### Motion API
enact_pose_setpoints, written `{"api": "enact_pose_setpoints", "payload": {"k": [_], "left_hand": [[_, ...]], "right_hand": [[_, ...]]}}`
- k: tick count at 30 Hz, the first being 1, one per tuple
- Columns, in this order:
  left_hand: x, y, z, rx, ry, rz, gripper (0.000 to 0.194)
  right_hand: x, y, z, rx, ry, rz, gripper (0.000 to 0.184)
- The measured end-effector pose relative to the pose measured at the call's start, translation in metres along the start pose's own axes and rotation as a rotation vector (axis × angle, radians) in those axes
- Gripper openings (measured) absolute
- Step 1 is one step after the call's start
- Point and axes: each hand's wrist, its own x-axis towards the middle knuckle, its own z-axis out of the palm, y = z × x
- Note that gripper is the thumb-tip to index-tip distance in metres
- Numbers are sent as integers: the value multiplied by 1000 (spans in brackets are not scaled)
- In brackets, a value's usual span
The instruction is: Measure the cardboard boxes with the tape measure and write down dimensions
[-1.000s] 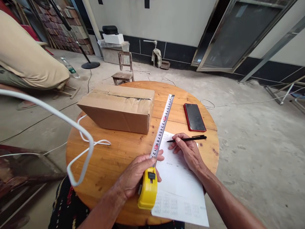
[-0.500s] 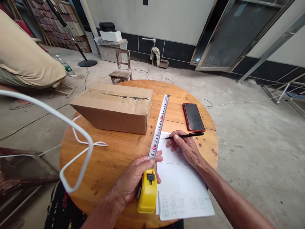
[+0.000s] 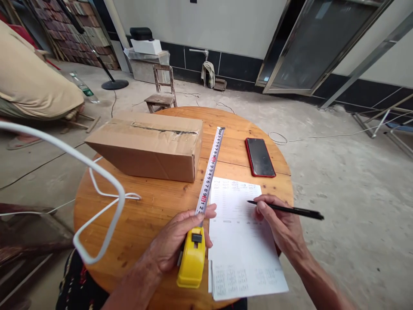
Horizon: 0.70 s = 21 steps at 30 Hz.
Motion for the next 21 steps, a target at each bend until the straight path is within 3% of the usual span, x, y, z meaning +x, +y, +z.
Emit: {"api": "enact_pose_setpoints", "payload": {"k": [4, 10, 16, 21], "left_hand": [[-1, -1, -1, -21, -11, -1, 43], [-2, 1, -1, -24, 6, -8, 44], [-1, 2, 1, -7, 13, 8, 33], [-1, 2, 2, -12, 10, 15, 28]], "right_hand": [[-13, 0, 11, -62, -81, -69, 15], [-26, 8, 19, -17, -85, 4, 18], [-13, -6, 15, -24, -96, -10, 18], [10, -27, 35, -44, -153, -126, 17]]}}
